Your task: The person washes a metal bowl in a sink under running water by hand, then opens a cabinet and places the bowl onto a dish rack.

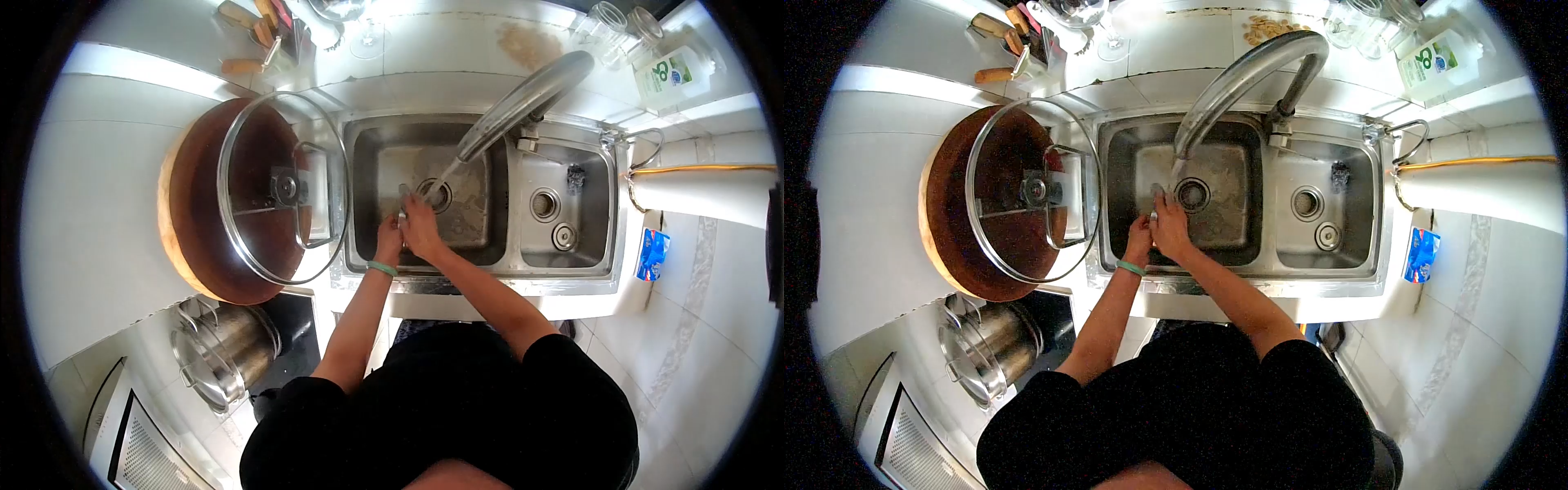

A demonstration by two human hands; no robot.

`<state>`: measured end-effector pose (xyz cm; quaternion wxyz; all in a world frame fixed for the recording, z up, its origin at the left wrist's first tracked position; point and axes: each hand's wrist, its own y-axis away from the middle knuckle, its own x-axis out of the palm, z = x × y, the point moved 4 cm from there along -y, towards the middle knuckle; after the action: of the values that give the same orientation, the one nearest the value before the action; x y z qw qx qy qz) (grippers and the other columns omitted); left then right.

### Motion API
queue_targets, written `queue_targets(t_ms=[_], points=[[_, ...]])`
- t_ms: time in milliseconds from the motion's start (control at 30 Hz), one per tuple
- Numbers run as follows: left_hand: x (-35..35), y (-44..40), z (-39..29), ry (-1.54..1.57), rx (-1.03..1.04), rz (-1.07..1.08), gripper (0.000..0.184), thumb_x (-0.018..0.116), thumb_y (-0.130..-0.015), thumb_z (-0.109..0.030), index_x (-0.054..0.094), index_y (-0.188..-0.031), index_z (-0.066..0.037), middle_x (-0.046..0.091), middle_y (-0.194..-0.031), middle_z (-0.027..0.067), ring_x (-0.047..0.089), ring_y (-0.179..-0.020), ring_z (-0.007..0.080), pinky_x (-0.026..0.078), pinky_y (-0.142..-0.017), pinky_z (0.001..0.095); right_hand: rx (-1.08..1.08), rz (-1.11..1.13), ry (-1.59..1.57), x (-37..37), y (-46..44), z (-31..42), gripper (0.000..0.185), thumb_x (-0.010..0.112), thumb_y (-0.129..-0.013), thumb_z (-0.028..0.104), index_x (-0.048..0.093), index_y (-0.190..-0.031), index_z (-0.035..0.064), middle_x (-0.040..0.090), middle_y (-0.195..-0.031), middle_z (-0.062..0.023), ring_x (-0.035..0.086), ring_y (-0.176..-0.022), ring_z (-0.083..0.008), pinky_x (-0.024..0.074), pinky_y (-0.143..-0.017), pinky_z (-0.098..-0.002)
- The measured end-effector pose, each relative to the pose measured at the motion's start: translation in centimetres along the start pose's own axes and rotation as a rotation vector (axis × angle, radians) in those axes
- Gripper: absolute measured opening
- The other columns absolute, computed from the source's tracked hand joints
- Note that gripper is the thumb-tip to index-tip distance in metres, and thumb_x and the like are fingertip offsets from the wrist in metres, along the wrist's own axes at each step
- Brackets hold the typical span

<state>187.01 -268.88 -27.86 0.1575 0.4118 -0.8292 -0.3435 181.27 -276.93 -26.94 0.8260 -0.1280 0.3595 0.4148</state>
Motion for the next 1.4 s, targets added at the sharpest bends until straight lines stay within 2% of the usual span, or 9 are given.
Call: queue_targets(t_ms=[267, 467, 633, 667, 733, 833, 1067, 1200, 1400], points=[[0.1, 0.1, -1.2, -0.060, 0.267, -0.021, 0.017, 0.052, -0.087, -0.004, 0.053, -0.104, -0.001, 0.055, -0.093, 0.0037, 0.052, -0.081, 0.0126, 0.042, -0.068, 0.0243, -0.022, 0.045, 0.230, -0.3, -4.5, -0.9, 0.037, 0.045, -0.086, 0.014, 0.049, -0.121, 0.0008, 0.043, -0.125, -0.0232, 0.046, -0.109, -0.0409, 0.0361, -0.093, -0.0453], [0.6, 0.2, -2.2, -0.022, 0.253, -0.067, 0.030, 0.056, -0.080, 0.003, 0.052, -0.109, 0.002, 0.059, -0.093, 0.0067, 0.054, -0.084, 0.0118, 0.043, -0.073, 0.0243, -0.128, -0.383, -0.139, -1.5, -3.7, -0.9, 0.043, 0.039, -0.091, 0.029, 0.056, -0.110, -0.0058, 0.057, -0.101, -0.0252, 0.056, -0.089, -0.0362, 0.0445, -0.080, -0.0465], [0.8, 0.8, -4.5, -0.004, 0.308, 0.107, 0.025, 0.054, -0.080, 0.005, 0.054, -0.105, 0.000, 0.060, -0.093, 0.0041, 0.056, -0.083, 0.0111, 0.043, -0.074, 0.0229, 0.689, 0.272, -0.641, -1.3, -6.8, -6.3, 0.050, 0.039, -0.091, 0.042, 0.053, -0.118, 0.0021, 0.061, -0.098, -0.0187, 0.060, -0.086, -0.0326, 0.0457, -0.080, -0.0444], [0.8, 0.5, -4.6, 0.069, 0.330, 0.142, 0.024, 0.053, -0.080, 0.006, 0.054, -0.103, -0.001, 0.061, -0.094, 0.0036, 0.056, -0.083, 0.0105, 0.043, -0.074, 0.0225, 0.696, 0.259, -0.639, -1.2, -6.5, -7.0, 0.050, 0.039, -0.091, 0.042, 0.053, -0.118, 0.0021, 0.061, -0.098, -0.0187, 0.060, -0.086, -0.0326, 0.0457, -0.080, -0.0444], [1.1, 0.2, -4.6, 0.106, 0.305, 0.168, 0.023, 0.053, -0.080, 0.007, 0.055, -0.101, -0.002, 0.061, -0.095, 0.0031, 0.056, -0.084, 0.0094, 0.043, -0.076, 0.0224, 0.955, 0.220, -1.591, 0.9, -5.1, -7.5, 0.052, 0.036, -0.091, 0.048, 0.050, -0.122, 0.0077, 0.058, -0.110, -0.0154, 0.056, -0.098, -0.0312, 0.0416, -0.088, -0.0465], [2.1, -0.3, -4.3, 0.192, 0.324, 0.156, 0.024, 0.053, -0.080, 0.006, 0.055, -0.102, -0.002, 0.062, -0.093, 0.0032, 0.057, -0.083, 0.0100, 0.044, -0.075, 0.0230, 1.091, 0.281, -1.919, -0.6, -2.3, -5.3, 0.058, 0.028, -0.092, 0.054, 0.044, -0.127, 0.0105, 0.049, -0.123, -0.0135, 0.048, -0.110, -0.0308, 0.0368, -0.092, -0.0516], [3.6, 0.6, -4.5, -0.541, 0.571, -0.066, 0.028, 0.061, -0.078, 0.000, 0.058, -0.105, 0.003, 0.064, -0.090, 0.0118, 0.062, -0.081, 0.0206, 0.047, -0.072, 0.0312, 1.155, -0.030, -1.773, -0.3, -0.6, -3.3, 0.083, 0.037, -0.077, 0.075, 0.041, -0.128, 0.0103, 0.044, -0.126, -0.0129, 0.042, -0.114, -0.0307, 0.0331, -0.090, -0.0562], [4.1, 1.0, -4.5, -0.759, 0.674, -0.014, 0.029, 0.058, -0.077, 0.002, 0.058, -0.106, 0.003, 0.064, -0.095, 0.0196, 0.063, -0.087, 0.0291, 0.048, -0.074, 0.0347, 1.049, 0.047, -1.557, -1.3, -0.5, -4.7, 0.066, 0.062, -0.073, 0.061, 0.055, -0.111, 0.0074, 0.052, -0.112, -0.0107, 0.050, -0.105, -0.0273, 0.0433, -0.083, -0.0515], [4.3, 0.2, -4.1, -0.762, 0.857, 0.096, 0.027, 0.050, -0.076, 0.002, 0.060, -0.101, -0.003, 0.062, -0.089, 0.0192, 0.060, -0.083, 0.0358, 0.047, -0.071, 0.0417, 0.915, 0.162, -1.366, -2.9, -0.9, -5.1, 0.039, 0.066, -0.076, 0.035, 0.054, -0.098, 0.0048, 0.053, -0.094, -0.0103, 0.057, -0.087, -0.0236, 0.0545, -0.065, -0.0437]])
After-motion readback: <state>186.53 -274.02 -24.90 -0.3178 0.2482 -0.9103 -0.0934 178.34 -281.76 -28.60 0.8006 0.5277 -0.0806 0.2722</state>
